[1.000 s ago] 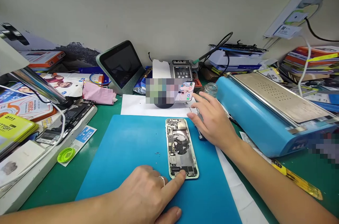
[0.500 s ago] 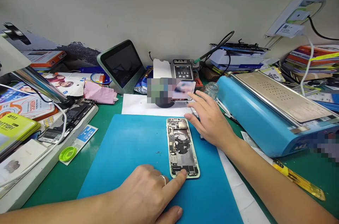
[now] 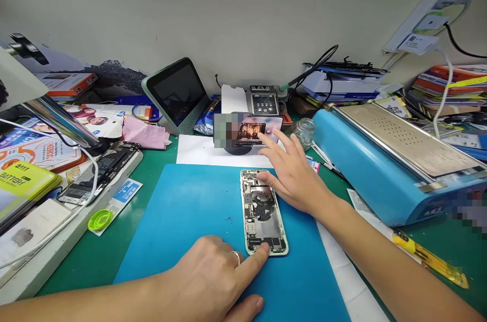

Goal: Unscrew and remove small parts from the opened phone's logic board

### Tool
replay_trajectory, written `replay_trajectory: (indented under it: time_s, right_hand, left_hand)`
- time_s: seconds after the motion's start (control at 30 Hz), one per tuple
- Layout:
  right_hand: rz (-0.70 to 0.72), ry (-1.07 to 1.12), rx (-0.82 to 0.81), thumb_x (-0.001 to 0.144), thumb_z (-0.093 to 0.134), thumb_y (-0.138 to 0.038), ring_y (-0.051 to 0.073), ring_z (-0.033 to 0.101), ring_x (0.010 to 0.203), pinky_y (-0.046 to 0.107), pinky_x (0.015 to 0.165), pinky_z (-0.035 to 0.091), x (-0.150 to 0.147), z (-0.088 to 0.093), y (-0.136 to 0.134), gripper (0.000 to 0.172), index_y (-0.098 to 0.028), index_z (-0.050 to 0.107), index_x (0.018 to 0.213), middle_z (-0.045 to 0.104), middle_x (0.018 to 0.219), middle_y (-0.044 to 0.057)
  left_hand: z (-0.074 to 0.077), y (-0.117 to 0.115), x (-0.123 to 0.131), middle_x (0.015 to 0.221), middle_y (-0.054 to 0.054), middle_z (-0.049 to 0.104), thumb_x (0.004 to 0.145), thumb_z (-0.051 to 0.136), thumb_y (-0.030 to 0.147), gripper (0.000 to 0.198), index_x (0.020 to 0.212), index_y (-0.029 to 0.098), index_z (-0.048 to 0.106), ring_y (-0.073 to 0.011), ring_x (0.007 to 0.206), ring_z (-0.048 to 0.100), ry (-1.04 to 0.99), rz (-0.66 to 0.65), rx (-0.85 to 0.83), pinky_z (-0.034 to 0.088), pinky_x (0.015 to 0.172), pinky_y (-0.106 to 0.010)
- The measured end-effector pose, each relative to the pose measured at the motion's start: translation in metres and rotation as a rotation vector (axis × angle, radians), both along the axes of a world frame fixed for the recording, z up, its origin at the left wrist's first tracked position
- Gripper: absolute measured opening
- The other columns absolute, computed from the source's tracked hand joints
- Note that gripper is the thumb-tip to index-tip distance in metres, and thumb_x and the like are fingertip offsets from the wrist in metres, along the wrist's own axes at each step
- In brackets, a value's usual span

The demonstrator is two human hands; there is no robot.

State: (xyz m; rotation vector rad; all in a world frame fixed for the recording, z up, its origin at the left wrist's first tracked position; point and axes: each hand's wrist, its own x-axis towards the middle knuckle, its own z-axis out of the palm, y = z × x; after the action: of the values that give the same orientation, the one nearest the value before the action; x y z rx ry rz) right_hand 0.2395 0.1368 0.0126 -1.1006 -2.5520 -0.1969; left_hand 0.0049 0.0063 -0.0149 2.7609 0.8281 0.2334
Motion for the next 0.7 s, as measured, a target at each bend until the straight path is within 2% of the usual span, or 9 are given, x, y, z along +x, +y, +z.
replay_trajectory:
  time_s: [0.17, 0.23, 0.3, 0.37, 0.47, 0.57, 0.63, 0.7]
  right_hand:
    - [0.016, 0.042, 0.016, 0.108, 0.030, -0.063, 0.040, 0.030, 0.159, 0.072, 0.128, 0.022, 0.002, 0.000, 0.000, 0.061, -0.016, 0.061, 0.130, 0.046, 0.166, 0.016]
    - [0.033, 0.106, 0.065, 0.108, 0.036, -0.060, 0.038, 0.036, 0.156, 0.068, 0.128, 0.025, 0.006, 0.002, -0.001, 0.055, -0.016, 0.061, 0.128, 0.053, 0.161, 0.017]
    - [0.042, 0.177, 0.101, 0.109, 0.043, -0.051, 0.037, 0.047, 0.149, 0.063, 0.125, 0.034, 0.012, 0.005, -0.003, 0.042, -0.018, 0.064, 0.124, 0.063, 0.150, 0.017]
    - [0.010, 0.245, 0.093, 0.109, 0.047, -0.040, 0.034, 0.061, 0.132, 0.055, 0.115, 0.046, 0.020, 0.007, -0.006, 0.029, -0.020, 0.068, 0.115, 0.073, 0.132, 0.015]
    - [-0.089, 0.282, 0.019, 0.108, 0.045, -0.030, 0.028, 0.072, 0.097, 0.041, 0.088, 0.056, 0.033, 0.008, -0.008, 0.027, -0.020, 0.070, 0.106, 0.078, 0.103, 0.012]
    - [-0.118, 0.208, -0.090, 0.106, 0.047, -0.032, 0.023, 0.070, 0.068, 0.033, 0.063, 0.048, 0.042, 0.007, -0.008, 0.028, -0.020, 0.072, 0.108, 0.077, 0.079, 0.006]
    - [-0.099, 0.142, -0.180, 0.104, 0.052, -0.034, 0.021, 0.068, 0.060, 0.031, 0.057, 0.043, 0.045, 0.006, -0.008, 0.027, -0.021, 0.074, 0.111, 0.075, 0.070, 0.002]
    - [-0.081, 0.093, -0.251, 0.102, 0.056, -0.036, 0.020, 0.068, 0.062, 0.029, 0.059, 0.042, 0.045, 0.005, -0.007, 0.026, -0.021, 0.076, 0.112, 0.076, 0.071, 0.002]
  left_hand:
    - [0.002, -0.001, 0.000, 0.082, 0.000, 0.075, 0.102, 0.060, 0.043, 0.062, 0.152, 0.014, 0.037, -0.0239, 0.060, 0.072, 0.011, 0.006, -0.001, 0.048, 0.052, -0.037]
    - [0.004, -0.001, 0.000, 0.084, 0.000, 0.075, 0.102, 0.060, 0.042, 0.062, 0.152, 0.014, 0.037, -0.0241, 0.061, 0.072, 0.022, 0.006, -0.016, 0.049, 0.053, -0.037]
    - [0.007, -0.001, 0.001, 0.086, -0.001, 0.076, 0.102, 0.060, 0.041, 0.062, 0.153, 0.014, 0.037, -0.0244, 0.063, 0.072, 0.033, 0.004, -0.031, 0.050, 0.054, -0.038]
    - [0.010, -0.001, 0.001, 0.087, -0.001, 0.075, 0.104, 0.057, 0.041, 0.061, 0.154, 0.014, 0.035, -0.0246, 0.063, 0.072, 0.036, 0.004, -0.040, 0.050, 0.055, -0.039]
    - [0.013, -0.001, 0.001, 0.087, -0.001, 0.075, 0.106, 0.052, 0.041, 0.058, 0.155, 0.014, 0.033, -0.0252, 0.064, 0.071, 0.039, 0.007, -0.046, 0.050, 0.056, -0.040]
    - [0.013, -0.002, -0.001, 0.088, -0.001, 0.074, 0.109, 0.046, 0.041, 0.055, 0.155, 0.015, 0.030, -0.0259, 0.066, 0.071, 0.031, 0.009, -0.051, 0.049, 0.057, -0.040]
    - [0.012, -0.003, -0.002, 0.086, -0.001, 0.073, 0.110, 0.042, 0.041, 0.054, 0.155, 0.016, 0.027, -0.0260, 0.065, 0.070, 0.020, 0.007, -0.039, 0.047, 0.056, -0.039]
    - [0.011, -0.004, -0.004, 0.084, 0.000, 0.072, 0.111, 0.039, 0.040, 0.052, 0.156, 0.016, 0.026, -0.0256, 0.063, 0.069, 0.012, 0.006, -0.026, 0.045, 0.055, -0.039]
